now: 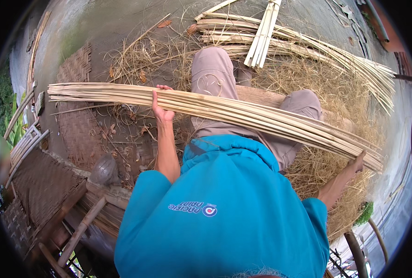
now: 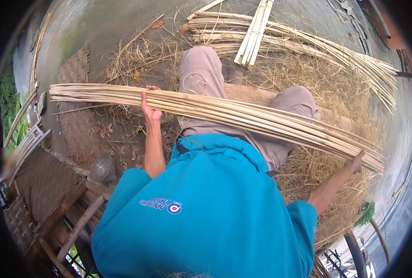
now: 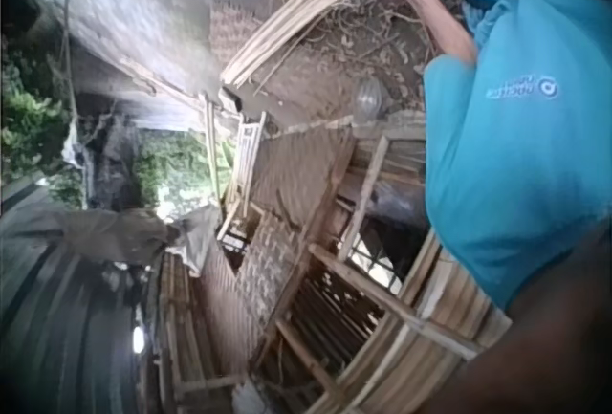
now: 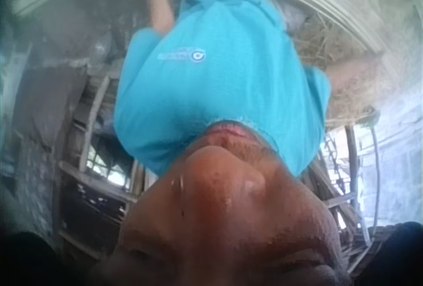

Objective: The person sits on the ground and repeatedly gathers bamboo strips, aligns them, and ties them into bundles using thin strips. The person handles the strips by hand, forming neat bundles and placing them aside.

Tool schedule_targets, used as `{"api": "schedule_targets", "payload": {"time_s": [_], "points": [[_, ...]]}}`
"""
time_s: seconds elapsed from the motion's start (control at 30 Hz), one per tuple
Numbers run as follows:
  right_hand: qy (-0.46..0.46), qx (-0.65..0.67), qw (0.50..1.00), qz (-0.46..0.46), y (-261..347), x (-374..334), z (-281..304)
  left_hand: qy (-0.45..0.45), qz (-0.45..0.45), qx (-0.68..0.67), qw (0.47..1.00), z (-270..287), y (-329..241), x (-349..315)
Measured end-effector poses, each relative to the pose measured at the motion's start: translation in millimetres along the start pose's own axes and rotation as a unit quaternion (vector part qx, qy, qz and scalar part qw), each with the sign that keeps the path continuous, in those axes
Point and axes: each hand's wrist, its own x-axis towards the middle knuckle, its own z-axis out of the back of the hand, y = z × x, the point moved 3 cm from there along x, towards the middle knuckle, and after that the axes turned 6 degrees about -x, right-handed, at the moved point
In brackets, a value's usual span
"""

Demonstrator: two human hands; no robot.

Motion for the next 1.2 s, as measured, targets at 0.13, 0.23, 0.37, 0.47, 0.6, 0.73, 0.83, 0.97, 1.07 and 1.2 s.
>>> {"api": "schedule_targets", "payload": {"time_s": [0.13,0.23,0.37,0.47,0.6,0.73,0.83,0.97,1.07,1.2], "points": [[-0.178,-0.082,0.917,0.348,87,-118,44,-0.019,-0.024,0.042,0.999,-5,-3,4],[0.263,0.060,0.874,0.405,117,-264,-8,-0.036,-0.030,0.039,0.998,8,-5,8],[0.677,-0.114,0.587,0.429,105,-478,-60,0.002,-0.026,0.042,0.999,6,-10,12],[0.719,-0.293,0.396,0.490,66,-561,-110,-0.030,-0.016,0.006,0.999,-8,-6,11],[0.703,-0.287,0.358,0.543,41,-597,-116,-0.048,-0.025,0.016,0.998,-16,-6,-2],[0.752,-0.169,0.374,0.515,44,-579,-112,-0.044,-0.036,0.037,0.998,-28,-6,-8],[0.743,-0.190,0.421,0.485,59,-560,-104,-0.048,-0.024,0.021,0.998,-35,-9,-11],[0.665,-0.194,0.485,0.534,105,-541,-90,-0.004,0.001,0.008,1.000,-52,-8,-9],[0.641,-0.205,0.549,0.495,131,-511,-96,0.010,0.005,0.000,1.000,-67,-3,-9],[0.597,-0.214,0.607,0.478,177,-453,-103,0.007,-0.005,0.004,1.000,-68,-3,-10]]}}
